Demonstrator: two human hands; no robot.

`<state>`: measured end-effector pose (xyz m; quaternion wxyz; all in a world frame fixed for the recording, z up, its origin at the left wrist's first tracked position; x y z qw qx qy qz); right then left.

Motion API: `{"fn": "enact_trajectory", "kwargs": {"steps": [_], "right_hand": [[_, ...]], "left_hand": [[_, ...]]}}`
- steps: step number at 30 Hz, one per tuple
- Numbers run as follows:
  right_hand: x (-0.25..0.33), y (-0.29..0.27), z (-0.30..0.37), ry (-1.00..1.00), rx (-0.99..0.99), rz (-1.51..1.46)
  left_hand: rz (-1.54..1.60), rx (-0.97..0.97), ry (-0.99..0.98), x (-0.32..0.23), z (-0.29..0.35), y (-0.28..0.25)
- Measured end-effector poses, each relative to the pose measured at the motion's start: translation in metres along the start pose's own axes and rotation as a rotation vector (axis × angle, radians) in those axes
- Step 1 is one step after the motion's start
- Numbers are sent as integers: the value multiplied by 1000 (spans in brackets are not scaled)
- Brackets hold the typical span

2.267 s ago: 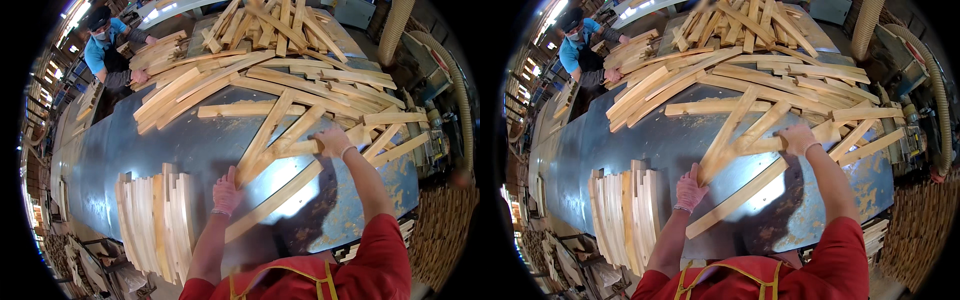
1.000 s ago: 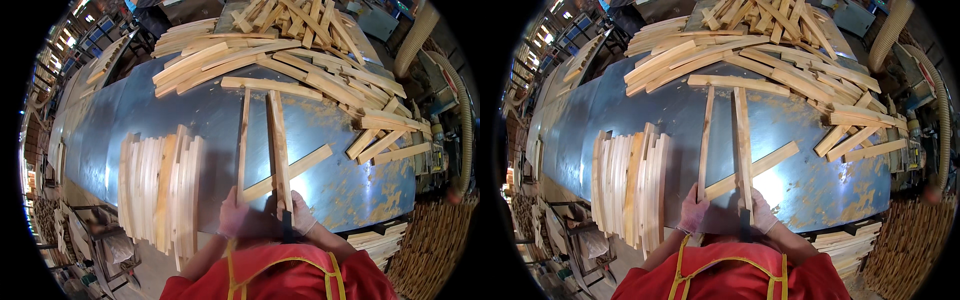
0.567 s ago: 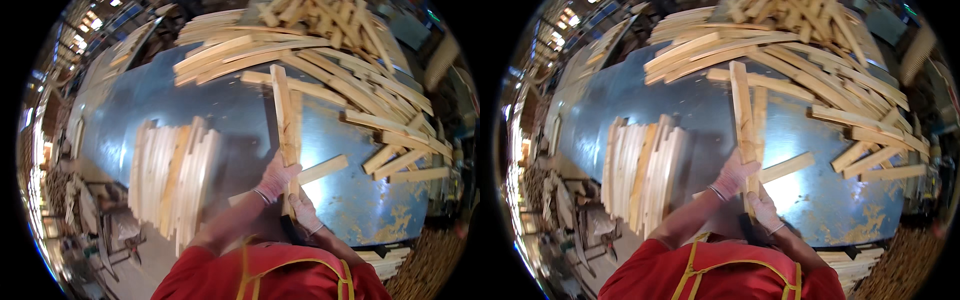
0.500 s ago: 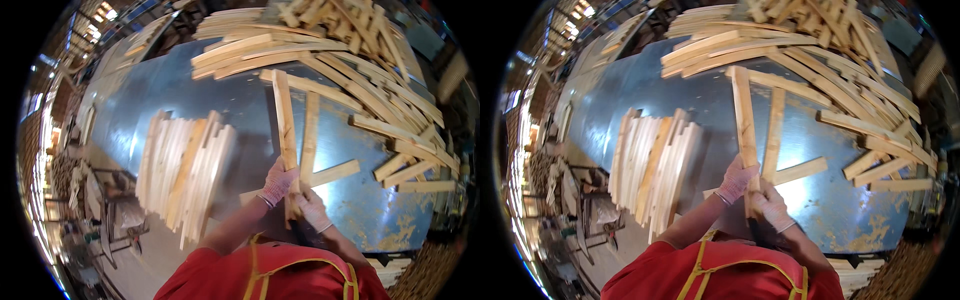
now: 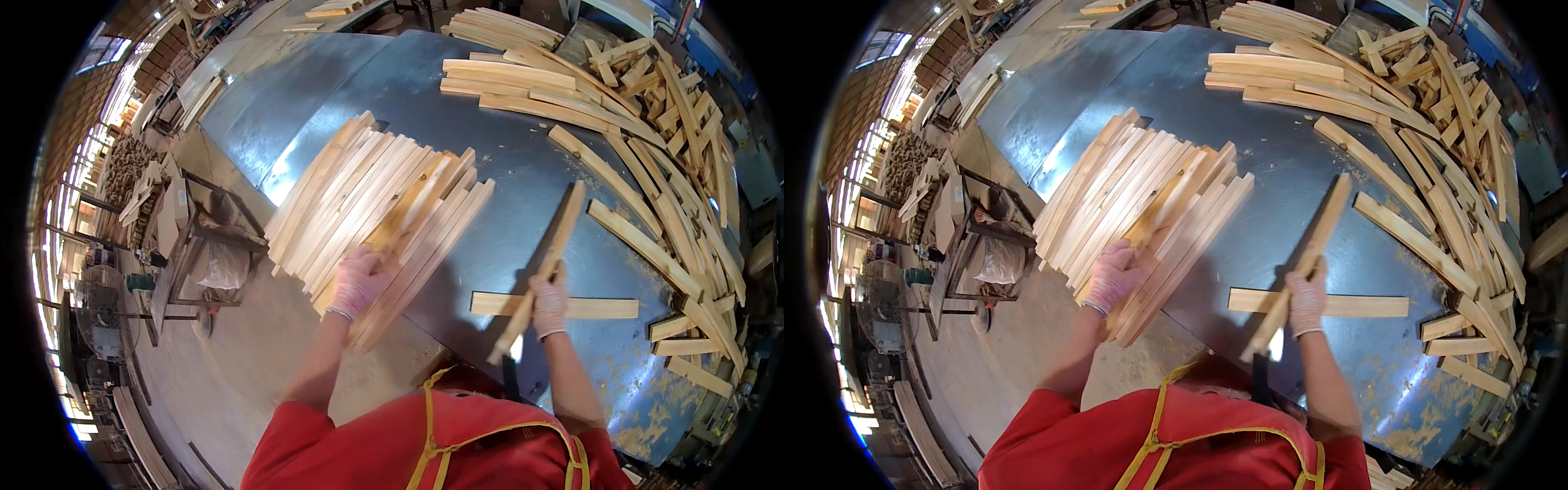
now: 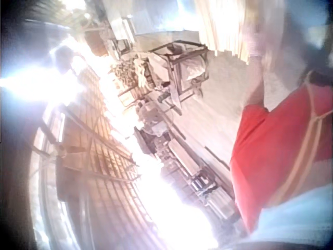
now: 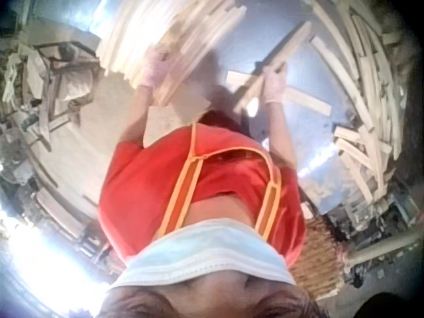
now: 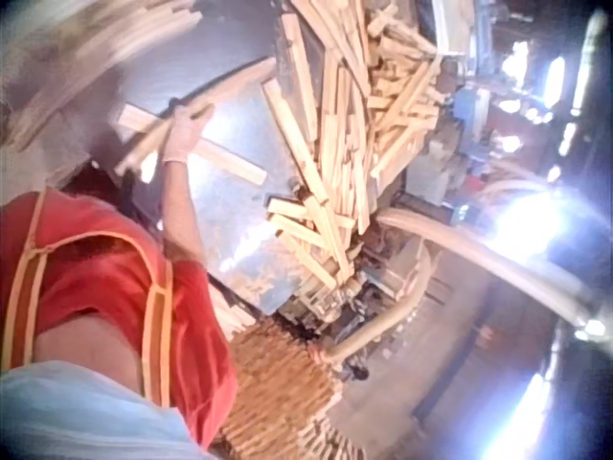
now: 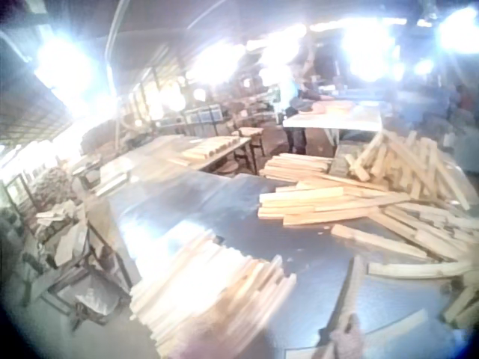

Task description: The person repeatedly picks up individual wooden planks from a large pile on a metal table and stacks them into a neat pile. The person wears gloves and a red shirt while performing this repetitive sorting task in a workshop environment.

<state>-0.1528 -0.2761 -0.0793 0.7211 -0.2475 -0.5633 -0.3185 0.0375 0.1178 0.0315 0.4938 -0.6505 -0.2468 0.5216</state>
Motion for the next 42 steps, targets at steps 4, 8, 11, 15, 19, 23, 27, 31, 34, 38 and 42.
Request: {"fn": "enact_trajectory", "kwargs": {"steps": [4, 8, 11, 15, 19, 23, 27, 31, 34, 38, 42], "right_hand": [[-22, 99, 65, 265, 173, -245], [1, 158, 79, 233, 647, 532], [-6, 179, 77, 68, 985, 791], [5, 127, 31, -132, 894, 555], [95, -30, -67, -370, 379, 987], [128, -219, -140, -333, -82, 1515], [112, -334, -172, -129, -218, 1731], [132, -303, -200, -22, 24, 1738], [137, -262, -204, -16, 290, 1717], [115, -244, -198, -49, 362, 1565], [97, -207, -148, 178, 427, 490]], "left_hand": [[57, -178, -8, 39, 7, -21], [309, 112, -287, 21, 21, -8], [462, 189, -337, -11, 22, 5], [376, -40, -194, -23, 17, 13], [-34, -219, 33, 17, 8, 0], [-289, -230, -155, 26, 3, -4], [-345, -149, 92, 3, 32, 65], [-85, 183, 347, -155, 63, 140], [-161, 322, 343, -218, 57, 166], [-227, 500, 174, -206, 45, 169], [164, 518, -114, -139, 61, 144]]}}
Point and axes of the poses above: each hand's wrist, its own z-axis away from the middle knuckle, its own y-axis out of the palm, x = y × z, the point moved 6 cm from there along -z, towards the middle knuckle, and after that the axes turned 4 degrees about -y, right-handed, at the moved point
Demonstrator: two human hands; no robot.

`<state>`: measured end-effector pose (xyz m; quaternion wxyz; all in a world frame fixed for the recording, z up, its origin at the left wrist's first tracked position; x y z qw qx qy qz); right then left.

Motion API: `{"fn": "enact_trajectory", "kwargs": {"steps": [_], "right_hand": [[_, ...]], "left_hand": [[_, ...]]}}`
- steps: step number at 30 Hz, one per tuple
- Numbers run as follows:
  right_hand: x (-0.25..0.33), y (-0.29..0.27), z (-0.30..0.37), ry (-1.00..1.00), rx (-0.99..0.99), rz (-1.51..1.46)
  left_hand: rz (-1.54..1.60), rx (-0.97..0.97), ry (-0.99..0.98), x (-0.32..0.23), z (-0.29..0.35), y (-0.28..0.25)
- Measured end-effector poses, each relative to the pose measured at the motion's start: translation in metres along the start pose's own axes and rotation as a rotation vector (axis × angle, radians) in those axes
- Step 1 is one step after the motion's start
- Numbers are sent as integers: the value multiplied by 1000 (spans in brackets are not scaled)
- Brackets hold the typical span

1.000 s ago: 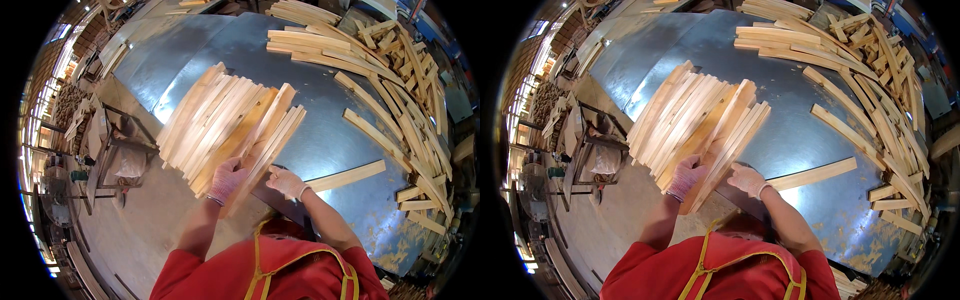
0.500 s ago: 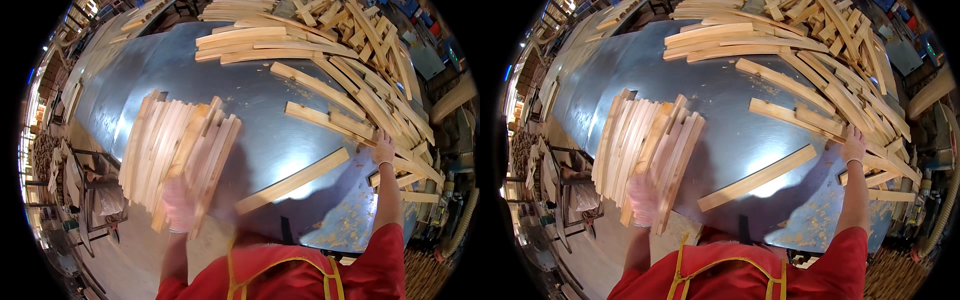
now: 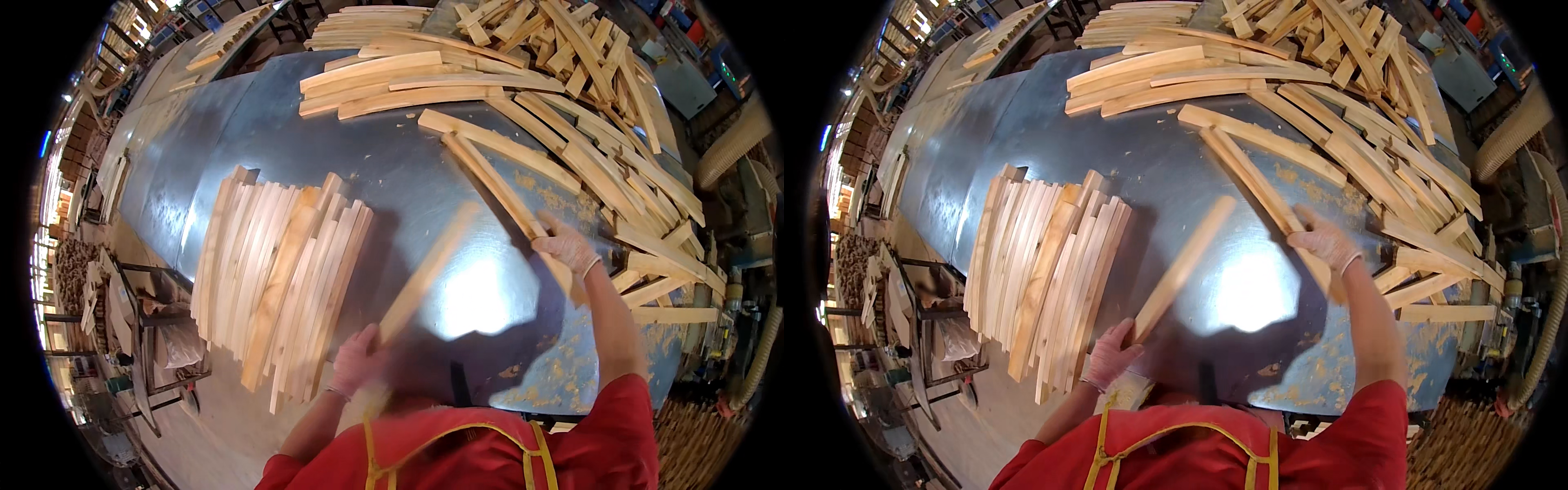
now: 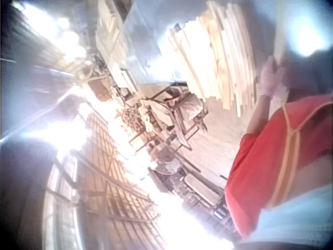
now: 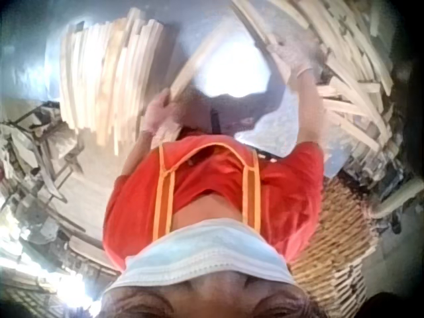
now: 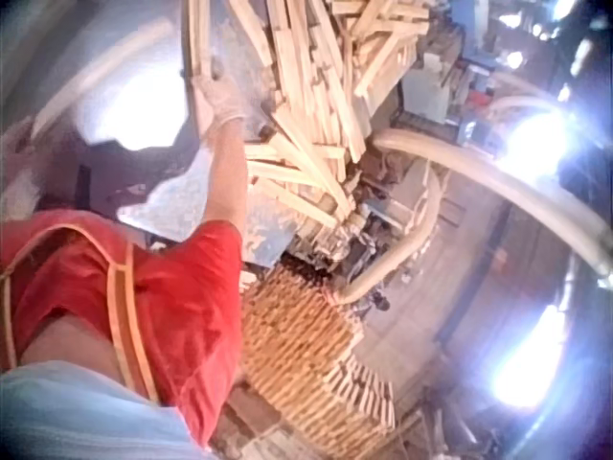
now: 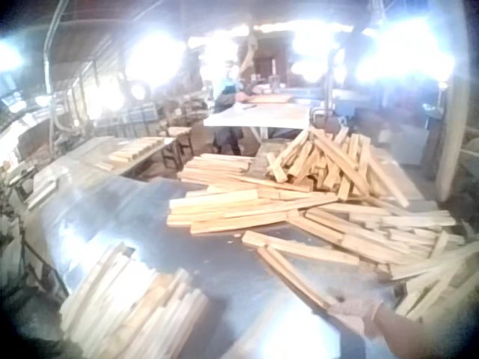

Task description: The person repeatedly picks up individual wooden planks from a large pile on a metal table and stacks them into a neat pile. The person wears gloves and a red shirt while performing this repetitive sorting task in a workshop environment.

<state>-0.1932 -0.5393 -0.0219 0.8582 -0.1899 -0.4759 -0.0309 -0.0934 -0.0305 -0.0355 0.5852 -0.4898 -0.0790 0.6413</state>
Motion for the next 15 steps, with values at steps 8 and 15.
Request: {"fn": "enact_trajectory", "kwargs": {"steps": [8, 15], "right_hand": [[-3, 272, 64, -70, -102, -845], [26, 374, 111, 18, 103, -734]], "left_hand": [[1031, 438, -193, -26, 25, 20], [830, 443, -50, 23, 64, -4]]}}
Point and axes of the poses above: each hand's wrist, its own z-axis away from the middle knuckle, its own y-axis out of the palm, x = y × z, the point moved 6 cm from there along -z, towards the middle knuckle, and after that the axes turned 4 degrees about -y, right-handed, at the moved point
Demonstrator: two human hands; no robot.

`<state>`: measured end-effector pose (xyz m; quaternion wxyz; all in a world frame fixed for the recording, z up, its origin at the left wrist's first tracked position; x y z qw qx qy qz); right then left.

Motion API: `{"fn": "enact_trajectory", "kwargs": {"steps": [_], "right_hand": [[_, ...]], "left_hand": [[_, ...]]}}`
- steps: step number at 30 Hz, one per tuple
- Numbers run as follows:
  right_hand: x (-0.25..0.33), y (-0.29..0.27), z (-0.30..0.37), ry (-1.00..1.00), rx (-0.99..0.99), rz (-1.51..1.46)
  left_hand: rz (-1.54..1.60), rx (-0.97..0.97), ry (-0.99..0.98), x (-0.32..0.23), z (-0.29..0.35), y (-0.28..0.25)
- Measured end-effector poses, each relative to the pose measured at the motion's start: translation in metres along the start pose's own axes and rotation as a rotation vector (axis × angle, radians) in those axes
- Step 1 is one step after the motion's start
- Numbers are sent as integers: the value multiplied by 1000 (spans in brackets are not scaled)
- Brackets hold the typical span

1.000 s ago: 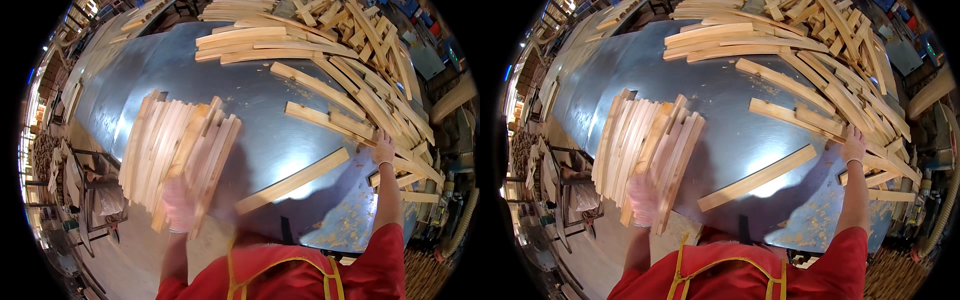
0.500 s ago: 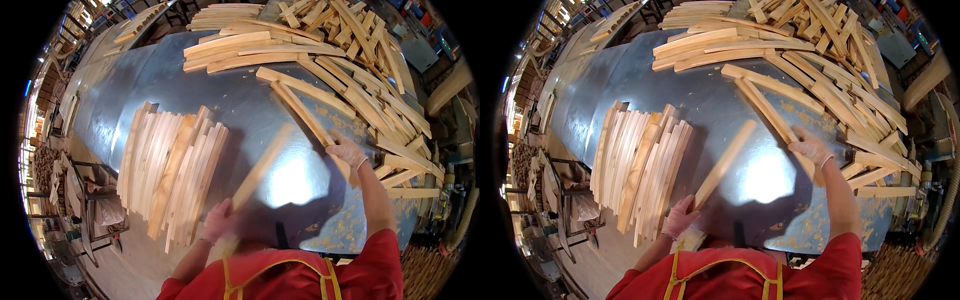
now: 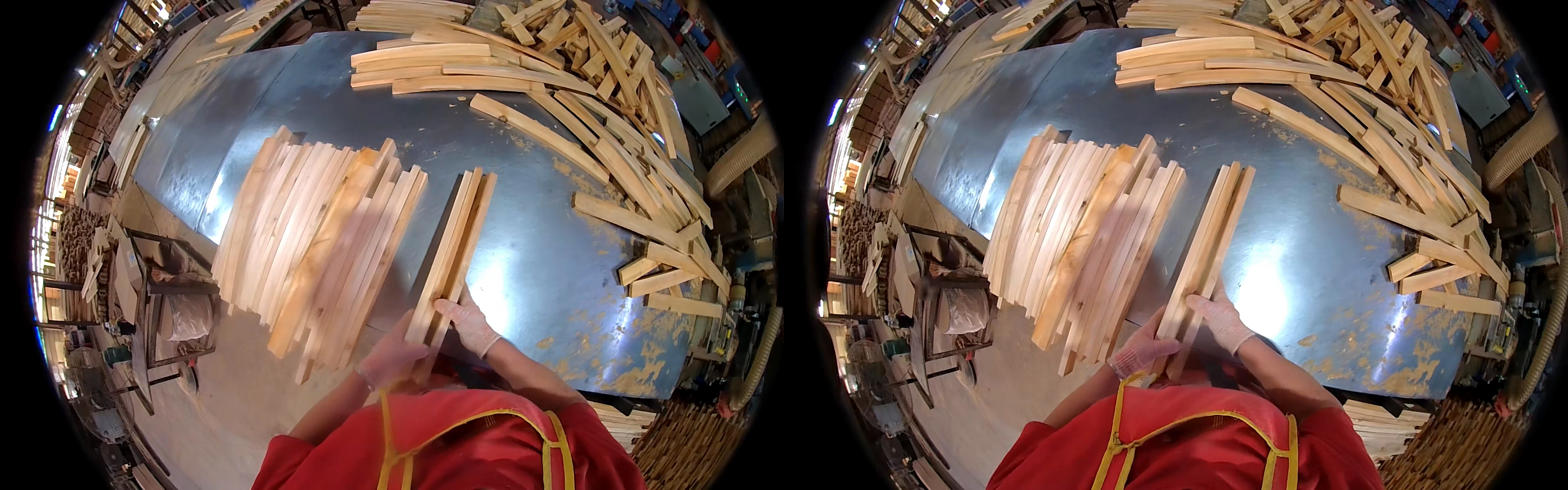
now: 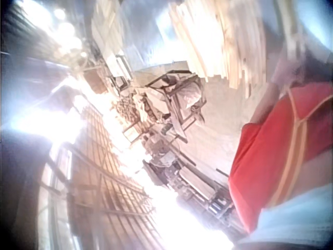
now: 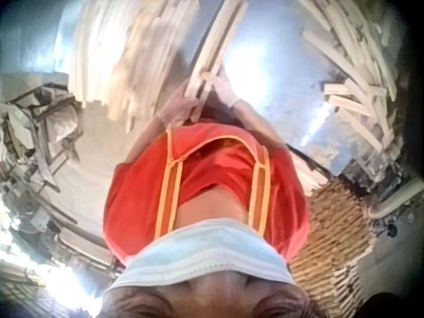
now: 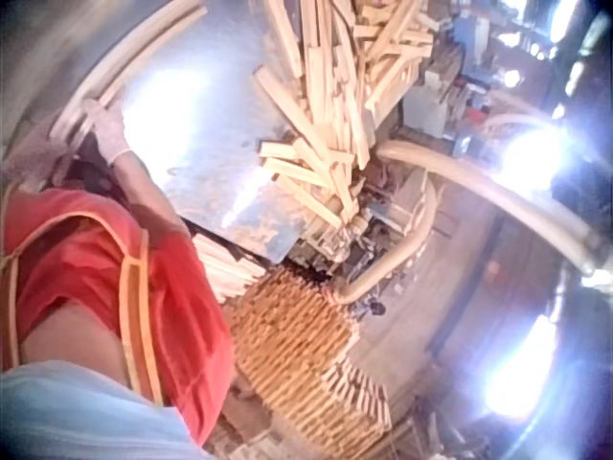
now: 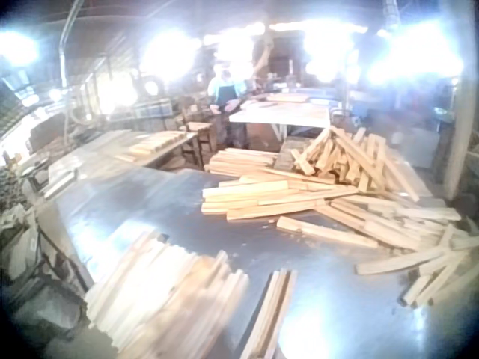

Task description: The person repeatedly picks up individual wooden planks from a large pile on a metal table and stacks them into a neat pile. The person wears gloves and a red shirt while performing this repetitive sorting task in a workshop environment.

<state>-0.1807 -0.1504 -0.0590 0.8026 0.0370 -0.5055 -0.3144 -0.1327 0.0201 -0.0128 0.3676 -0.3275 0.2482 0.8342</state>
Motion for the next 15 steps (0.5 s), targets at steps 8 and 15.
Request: {"fn": "enact_trajectory", "kwargs": {"steps": [8, 15], "right_hand": [[4, 66, -54, 9, 361, 1165], [166, -139, -76, -264, -148, 1304]], "left_hand": [[-1294, -621, 193, -30, 15, -27], [-1434, -808, 329, -17, -15, -36]]}}
Point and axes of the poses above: each hand's wrist, its own z-axis away from the middle knuckle, its own y-axis out of the palm, x = y × z, the point moved 6 cm from there along -z, towards the middle knuckle, and after that the axes turned 4 degrees about -y, right-handed, at the moved point
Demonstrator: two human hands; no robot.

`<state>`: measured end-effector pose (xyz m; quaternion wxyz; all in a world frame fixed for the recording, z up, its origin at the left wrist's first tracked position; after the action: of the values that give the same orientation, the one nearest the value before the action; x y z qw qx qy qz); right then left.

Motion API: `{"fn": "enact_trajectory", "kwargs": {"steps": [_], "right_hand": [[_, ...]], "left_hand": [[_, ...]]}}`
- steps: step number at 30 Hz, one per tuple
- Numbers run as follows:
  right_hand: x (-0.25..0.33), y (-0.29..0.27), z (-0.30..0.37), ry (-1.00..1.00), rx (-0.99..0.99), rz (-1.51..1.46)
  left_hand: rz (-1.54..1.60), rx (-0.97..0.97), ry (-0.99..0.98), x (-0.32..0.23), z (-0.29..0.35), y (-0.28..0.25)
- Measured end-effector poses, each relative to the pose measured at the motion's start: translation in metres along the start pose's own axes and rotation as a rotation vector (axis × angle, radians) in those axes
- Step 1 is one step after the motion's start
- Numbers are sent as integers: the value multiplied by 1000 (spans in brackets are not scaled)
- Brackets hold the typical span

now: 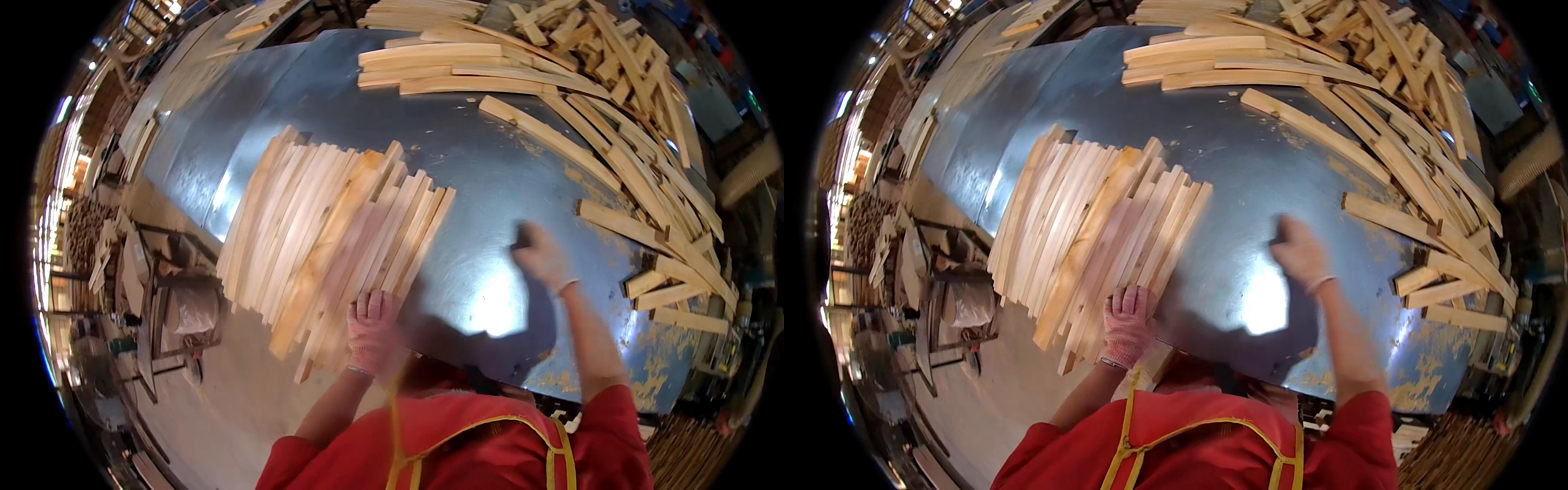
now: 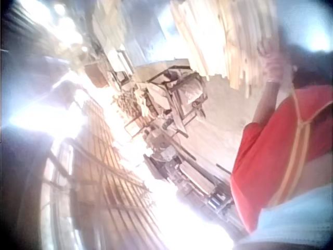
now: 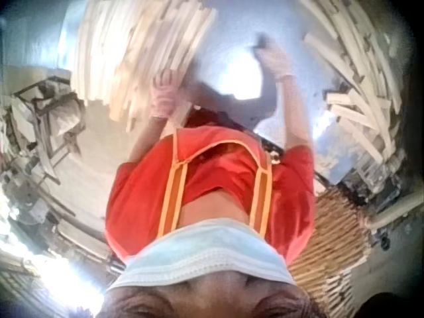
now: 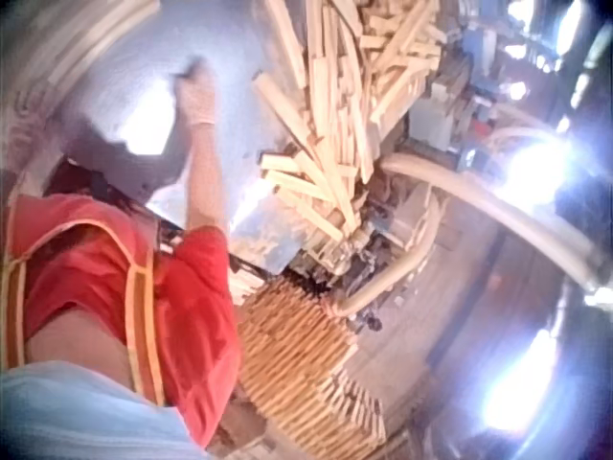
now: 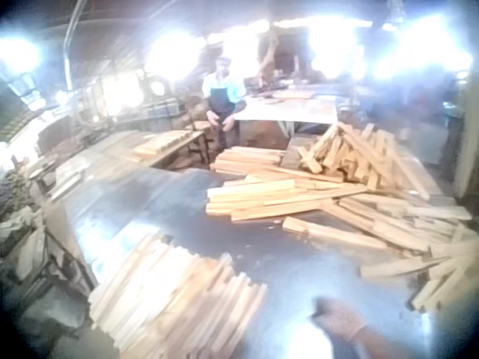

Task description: The person repeatedly picks up individual wooden planks from a large pile on a metal table and stacks them into a neat pile. The person wears gloves and a red shirt while performing this repetitive sorting task in a workshop environment.

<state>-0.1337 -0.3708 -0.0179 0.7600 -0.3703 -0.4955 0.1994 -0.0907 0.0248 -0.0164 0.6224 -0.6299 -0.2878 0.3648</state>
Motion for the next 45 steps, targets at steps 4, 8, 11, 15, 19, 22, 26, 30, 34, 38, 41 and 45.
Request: {"fn": "enact_trajectory", "kwargs": {"steps": [4, 8, 11, 15, 19, 22, 26, 30, 34, 38, 41, 45], "right_hand": [[-175, -131, -1, 280, -148, 628], [-215, -136, -33, 283, 69, 1002], [-127, -120, -65, 189, 252, 892], [-19, -89, -71, 67, 202, 570], [-8, -33, -86, 119, 0, -174], [-36, 41, -99, 322, -68, -693], [68, 136, -48, 118, 198, -625], [130, 172, 2, 184, 282, -774], [125, 180, 16, 216, 208, -804], [125, 195, 22, 182, 224, -866], [132, 202, 32, 120, 148, -1104], [105, 217, 22, 201, 296, -1008]], "left_hand": [[-74, -72, 10, 6, -2, 14], [-93, -111, 27, -1, -7, 1], [-41, -172, -32, 7, 10, 3], [131, -12, -62, 0, 68, -8], [203, 581, -236, 34, 174, 28], [589, 564, -864, 92, 222, 29], [1688, 329, -1227, 104, 222, 87], [1972, 195, -1307, 89, 220, 86], [2203, 429, -1056, 98, 220, 31], [1921, 770, -659, 53, 136, -55], [1442, 902, -332, 51, 78, -40], [920, 617, -179, 45, 4, -17]]}}
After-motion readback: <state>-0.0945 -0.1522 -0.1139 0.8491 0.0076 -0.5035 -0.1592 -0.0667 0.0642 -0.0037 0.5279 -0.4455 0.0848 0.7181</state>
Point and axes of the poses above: each hand's wrist, its own z-axis away from the middle knuckle, its own y-axis out of the palm, x = y × z, the point moved 6 cm from there along -z, towards the middle knuckle, and after that the axes turned 4 degrees about -y, right-handed, at the moved point
